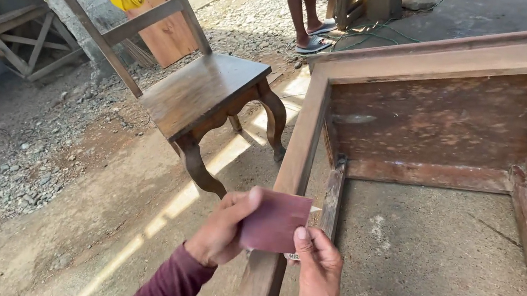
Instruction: The person sands the edges and corners of a wooden furniture frame using a sanding block. They work on different sides of the frame, holding it with one hand while sanding with the other.
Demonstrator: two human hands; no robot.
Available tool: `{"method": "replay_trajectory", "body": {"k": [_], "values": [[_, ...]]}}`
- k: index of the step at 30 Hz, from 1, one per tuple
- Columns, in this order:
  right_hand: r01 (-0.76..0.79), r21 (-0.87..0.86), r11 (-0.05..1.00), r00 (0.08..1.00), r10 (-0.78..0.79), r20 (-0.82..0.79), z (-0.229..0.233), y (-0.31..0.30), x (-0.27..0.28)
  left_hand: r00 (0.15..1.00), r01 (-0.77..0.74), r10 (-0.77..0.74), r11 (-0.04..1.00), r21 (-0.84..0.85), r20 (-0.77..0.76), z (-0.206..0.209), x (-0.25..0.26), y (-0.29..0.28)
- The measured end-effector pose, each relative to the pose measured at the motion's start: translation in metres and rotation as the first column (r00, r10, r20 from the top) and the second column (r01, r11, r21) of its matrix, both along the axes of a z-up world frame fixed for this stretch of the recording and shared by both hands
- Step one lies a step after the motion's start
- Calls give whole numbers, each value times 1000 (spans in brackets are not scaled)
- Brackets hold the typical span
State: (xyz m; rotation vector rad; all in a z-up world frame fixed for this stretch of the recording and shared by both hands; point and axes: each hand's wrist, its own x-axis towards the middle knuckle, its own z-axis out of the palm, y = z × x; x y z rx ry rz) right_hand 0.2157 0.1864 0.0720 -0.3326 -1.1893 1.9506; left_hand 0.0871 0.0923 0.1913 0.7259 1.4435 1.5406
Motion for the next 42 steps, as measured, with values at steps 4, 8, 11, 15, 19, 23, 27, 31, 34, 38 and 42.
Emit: {"method": "replay_trajectory", "body": {"k": [4, 8, 11, 15, 19, 23, 27, 31, 34, 38, 42], "values": [[-168, -481, 861, 975, 72, -211, 7, 10, -1, 934, 247, -124, 903, 352, -336, 16, 48, -4], [-267, -444, 856, 938, 124, -324, -37, 3, -23, 802, 65, 124, 954, 292, -584, -7, 73, -4], [-109, -148, 983, 971, 73, -229, -36, -3, -26, 829, -304, 289, 952, 48, -480, -47, 39, -9], [118, -135, 984, 993, -117, 18, -61, 2, -41, 149, -140, 241, 965, 221, -959, -13, 43, -26], [-172, -637, 751, 937, 325, 130, -45, -11, -45, -52, -15, 71, 997, 72, -996, -27, 64, -59], [-432, -815, 387, 830, 525, -191, -71, -24, -57, -44, 38, -34, 999, -35, -998, -63, 21, -43], [-401, -667, 628, 873, 484, -69, -55, -31, -52, 69, 42, -36, 999, -33, -997, -42, -46, 46], [-402, -618, 675, 879, 474, -54, -58, -36, -52, 8, 43, 79, 996, 79, -997, -51, -73, 70], [-362, -614, 702, 886, 463, 6, -93, -30, -65, 32, 176, 70, 982, 74, -997, -69, -45, 7], [-331, -655, 679, 898, 439, 1, -107, -27, -76, 160, 259, -8, 965, 34, -987, -39, 31, -75], [-442, -791, 424, 855, 465, -229, -137, -15, -103, 73, 277, -7, 961, 13, -997, -56, -7, -42]]}}
